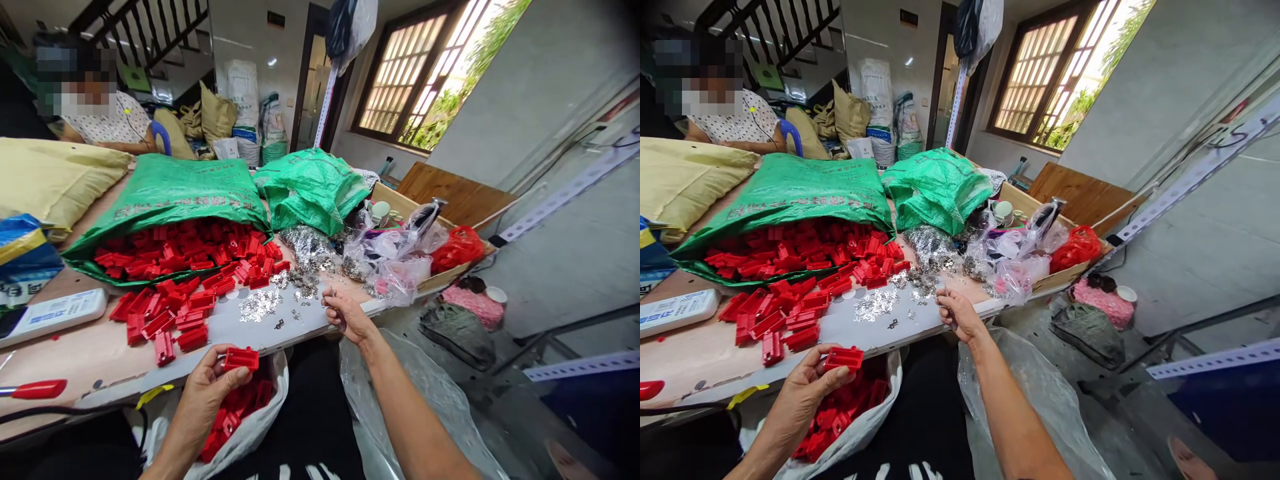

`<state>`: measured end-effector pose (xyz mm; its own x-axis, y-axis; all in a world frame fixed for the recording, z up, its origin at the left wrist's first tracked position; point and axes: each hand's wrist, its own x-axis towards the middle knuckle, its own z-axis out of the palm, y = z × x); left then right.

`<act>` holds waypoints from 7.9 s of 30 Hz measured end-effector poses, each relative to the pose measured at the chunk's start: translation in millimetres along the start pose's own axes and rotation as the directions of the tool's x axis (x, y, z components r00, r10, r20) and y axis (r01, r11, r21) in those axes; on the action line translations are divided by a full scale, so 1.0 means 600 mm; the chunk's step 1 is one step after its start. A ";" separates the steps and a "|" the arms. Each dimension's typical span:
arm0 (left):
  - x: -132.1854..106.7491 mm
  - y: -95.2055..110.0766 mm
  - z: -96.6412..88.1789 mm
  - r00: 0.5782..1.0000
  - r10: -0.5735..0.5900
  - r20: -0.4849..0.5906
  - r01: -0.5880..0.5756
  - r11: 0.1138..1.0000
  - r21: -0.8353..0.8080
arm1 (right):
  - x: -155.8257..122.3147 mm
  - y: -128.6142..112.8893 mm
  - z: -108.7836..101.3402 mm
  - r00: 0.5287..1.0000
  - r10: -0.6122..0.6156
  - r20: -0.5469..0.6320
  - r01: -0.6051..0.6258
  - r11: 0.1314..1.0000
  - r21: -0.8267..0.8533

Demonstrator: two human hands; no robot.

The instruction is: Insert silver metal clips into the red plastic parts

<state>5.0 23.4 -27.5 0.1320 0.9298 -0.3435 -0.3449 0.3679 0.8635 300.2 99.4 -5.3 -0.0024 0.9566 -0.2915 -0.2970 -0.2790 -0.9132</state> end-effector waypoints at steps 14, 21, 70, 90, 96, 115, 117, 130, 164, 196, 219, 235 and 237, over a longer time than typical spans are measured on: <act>-0.005 -0.008 0.000 0.948 0.316 0.047 -0.304 0.847 0.435 | -0.056 0.093 0.118 0.951 -0.227 0.208 0.282 0.913 -0.296; -0.013 0.003 0.004 0.901 0.431 0.039 -0.384 0.754 0.533 | -0.062 0.089 0.173 0.913 -0.327 0.245 0.407 0.788 -0.463; -0.013 -0.024 0.001 0.631 0.694 0.348 -0.682 0.282 0.675 | -0.073 0.101 0.172 0.840 0.115 0.531 -0.015 0.982 -0.190; -0.005 -0.029 -0.026 0.941 0.328 0.081 -0.335 0.937 0.098 | -0.078 0.098 0.181 0.784 0.272 0.558 -0.184 0.960 -0.209; 0.000 -0.022 -0.043 0.954 0.299 -0.025 -0.299 0.954 -0.010 | -0.004 0.016 0.164 0.912 -0.218 0.348 0.409 0.547 -0.731; 0.002 -0.018 -0.049 0.955 0.272 -0.114 -0.278 0.959 -0.044 | 0.088 0.002 0.147 0.954 -0.173 0.247 0.219 -0.164 -0.962; 0.001 -0.017 -0.049 0.954 0.276 -0.119 -0.281 0.959 -0.026 | 0.085 0.000 0.145 0.950 -0.181 0.253 0.230 -0.140 -0.963; 0.000 -0.018 -0.036 0.802 0.593 -0.074 -0.442 0.672 0.594 | -0.011 0.065 0.220 0.924 -0.026 0.380 0.248 0.798 -0.549; -0.008 -0.001 -0.031 0.867 0.494 -0.057 -0.430 0.803 0.413 | -0.046 0.088 0.216 0.871 -0.072 0.485 0.393 0.696 -0.602; 0.053 0.010 -0.072 0.765 0.587 0.264 -0.518 0.318 0.794 | -0.043 0.102 0.235 0.837 -0.116 0.534 0.547 0.187 -0.816; -0.018 0.039 -0.020 0.996 0.058 0.067 -0.030 0.931 -0.363 | -0.089 0.072 0.214 0.731 -0.025 0.682 0.511 0.684 -0.521; -0.006 0.025 0.004 0.997 -0.068 0.037 0.074 0.704 -0.706 | -0.079 0.063 0.227 0.758 -0.100 0.644 0.555 0.617 -0.558; -0.002 0.023 0.003 0.998 -0.045 0.047 0.065 0.702 -0.709 | -0.072 0.067 0.229 0.752 -0.111 0.649 0.557 0.634 -0.536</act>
<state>1.8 27.7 -14.5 0.1910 0.9116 -0.3639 -0.8927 0.3155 0.3218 157.1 58.3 9.8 -0.5888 0.8055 0.0670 0.3224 0.3101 -0.8944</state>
